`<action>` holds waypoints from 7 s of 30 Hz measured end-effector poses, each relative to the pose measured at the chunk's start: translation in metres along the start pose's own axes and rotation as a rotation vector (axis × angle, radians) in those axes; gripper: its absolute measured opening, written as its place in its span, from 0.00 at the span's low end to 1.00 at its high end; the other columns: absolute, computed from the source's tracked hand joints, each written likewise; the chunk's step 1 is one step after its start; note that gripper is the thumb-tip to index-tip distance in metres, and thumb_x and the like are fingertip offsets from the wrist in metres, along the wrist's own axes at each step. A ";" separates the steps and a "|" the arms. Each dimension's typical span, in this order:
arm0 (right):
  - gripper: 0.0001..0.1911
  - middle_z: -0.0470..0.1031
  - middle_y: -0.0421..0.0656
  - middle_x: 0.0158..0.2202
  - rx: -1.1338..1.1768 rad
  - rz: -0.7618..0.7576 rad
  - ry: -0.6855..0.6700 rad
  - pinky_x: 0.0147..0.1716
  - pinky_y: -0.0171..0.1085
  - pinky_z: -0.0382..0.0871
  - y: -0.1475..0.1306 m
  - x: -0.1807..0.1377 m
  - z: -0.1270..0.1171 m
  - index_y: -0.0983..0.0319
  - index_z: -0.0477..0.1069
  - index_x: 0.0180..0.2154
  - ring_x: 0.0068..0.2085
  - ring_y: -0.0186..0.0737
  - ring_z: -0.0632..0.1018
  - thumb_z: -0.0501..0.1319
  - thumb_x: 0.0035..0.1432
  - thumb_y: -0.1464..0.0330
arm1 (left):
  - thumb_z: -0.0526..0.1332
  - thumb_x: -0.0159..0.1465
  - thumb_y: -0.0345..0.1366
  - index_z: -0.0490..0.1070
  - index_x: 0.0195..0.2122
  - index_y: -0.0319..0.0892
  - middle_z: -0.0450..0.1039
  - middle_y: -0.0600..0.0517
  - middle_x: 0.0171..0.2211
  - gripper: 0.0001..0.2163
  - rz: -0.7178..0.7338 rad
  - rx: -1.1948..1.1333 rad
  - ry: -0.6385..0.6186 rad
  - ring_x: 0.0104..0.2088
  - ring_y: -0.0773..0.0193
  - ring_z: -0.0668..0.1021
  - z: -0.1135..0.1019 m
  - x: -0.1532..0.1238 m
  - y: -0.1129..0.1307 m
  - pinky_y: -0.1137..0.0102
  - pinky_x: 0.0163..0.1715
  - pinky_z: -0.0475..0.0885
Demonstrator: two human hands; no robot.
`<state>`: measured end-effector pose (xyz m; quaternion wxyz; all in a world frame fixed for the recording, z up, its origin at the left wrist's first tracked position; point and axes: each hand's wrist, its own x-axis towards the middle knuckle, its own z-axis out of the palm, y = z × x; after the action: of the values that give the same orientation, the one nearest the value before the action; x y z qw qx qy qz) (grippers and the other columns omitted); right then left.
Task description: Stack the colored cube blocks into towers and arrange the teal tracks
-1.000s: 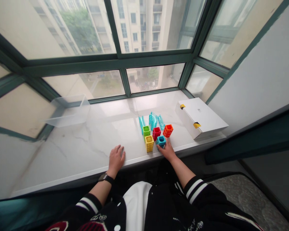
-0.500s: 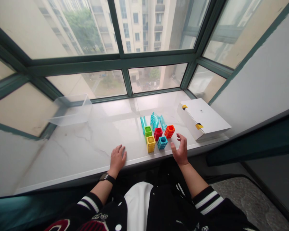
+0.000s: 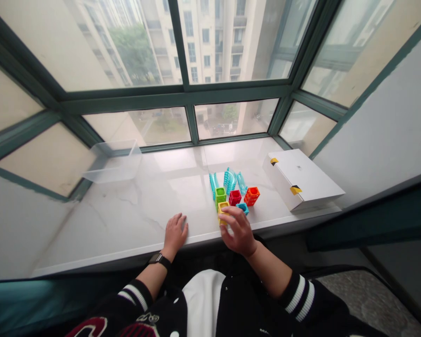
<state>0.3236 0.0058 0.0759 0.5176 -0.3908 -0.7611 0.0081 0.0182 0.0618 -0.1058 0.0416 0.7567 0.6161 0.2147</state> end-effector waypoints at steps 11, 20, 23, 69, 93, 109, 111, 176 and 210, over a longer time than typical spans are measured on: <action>0.29 0.71 0.57 0.65 0.120 0.106 -0.694 0.66 0.57 0.68 0.035 -0.070 0.115 0.61 0.67 0.66 0.68 0.54 0.71 0.62 0.64 0.72 | 0.56 0.72 0.37 0.74 0.59 0.44 0.71 0.39 0.64 0.17 0.012 -0.015 0.025 0.66 0.45 0.71 -0.005 0.000 0.004 0.45 0.68 0.61; 0.23 0.70 0.52 0.69 0.074 0.176 -0.749 0.70 0.59 0.61 0.058 -0.117 0.123 0.59 0.73 0.64 0.71 0.55 0.67 0.60 0.70 0.67 | 0.55 0.73 0.37 0.74 0.59 0.43 0.71 0.39 0.64 0.16 0.016 -0.008 0.035 0.65 0.45 0.71 -0.002 -0.002 0.001 0.46 0.69 0.62; 0.23 0.70 0.52 0.68 0.091 0.175 -0.735 0.70 0.59 0.62 0.058 -0.115 0.123 0.58 0.73 0.64 0.71 0.55 0.68 0.60 0.69 0.68 | 0.55 0.73 0.37 0.74 0.59 0.43 0.71 0.40 0.64 0.17 0.016 -0.003 0.032 0.65 0.45 0.71 0.000 -0.002 0.000 0.46 0.69 0.62; 0.16 0.82 0.47 0.46 0.212 0.049 -0.244 0.50 0.48 0.79 0.011 0.036 0.004 0.53 0.78 0.54 0.47 0.46 0.82 0.58 0.71 0.72 | 0.46 0.77 0.47 0.76 0.24 0.45 0.77 0.45 0.26 0.28 -0.064 0.000 -0.136 0.30 0.57 0.77 -0.013 -0.006 0.008 0.65 0.36 0.64; 0.27 0.76 0.49 0.57 0.009 0.163 -0.634 0.57 0.53 0.77 0.032 0.042 -0.001 0.52 0.69 0.66 0.56 0.52 0.78 0.65 0.67 0.69 | 0.64 0.67 0.52 0.68 0.61 0.46 0.76 0.43 0.55 0.25 -0.031 -0.589 0.009 0.55 0.52 0.78 -0.064 -0.010 0.036 0.56 0.58 0.73; 0.26 0.75 0.50 0.55 0.190 0.372 -0.589 0.61 0.51 0.72 0.046 -0.030 0.118 0.59 0.70 0.59 0.58 0.49 0.77 0.65 0.60 0.76 | 0.61 0.72 0.47 0.67 0.63 0.46 0.76 0.43 0.49 0.22 0.175 0.035 -0.239 0.48 0.50 0.78 -0.078 0.009 0.017 0.59 0.48 0.72; 0.25 0.76 0.51 0.55 0.128 0.433 -0.636 0.61 0.50 0.71 0.052 -0.032 0.130 0.60 0.71 0.57 0.58 0.50 0.77 0.67 0.57 0.76 | 0.58 0.73 0.47 0.66 0.65 0.47 0.76 0.44 0.47 0.21 0.109 0.107 -0.282 0.48 0.51 0.78 -0.074 0.013 0.017 0.60 0.47 0.71; 0.36 0.73 0.54 0.60 -0.506 0.556 -0.926 0.45 0.43 0.74 0.049 0.004 0.190 0.53 0.42 0.77 0.48 0.50 0.82 0.52 0.75 0.59 | 0.56 0.74 0.39 0.45 0.78 0.53 0.73 0.42 0.48 0.33 -0.175 0.382 -0.344 0.48 0.49 0.75 -0.059 0.039 -0.019 0.61 0.44 0.73; 0.21 0.76 0.48 0.57 -0.475 0.510 -0.744 0.47 0.42 0.76 0.101 -0.004 -0.029 0.55 0.76 0.55 0.50 0.48 0.81 0.68 0.60 0.64 | 0.54 0.75 0.39 0.63 0.67 0.48 0.74 0.43 0.58 0.20 0.010 -0.231 0.094 0.61 0.49 0.75 -0.112 -0.046 0.013 0.48 0.63 0.71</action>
<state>0.4070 0.0622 0.0438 0.0899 -0.6420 -0.7549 0.0994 -0.0189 -0.0074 -0.0128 0.0982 0.7391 0.5846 0.3198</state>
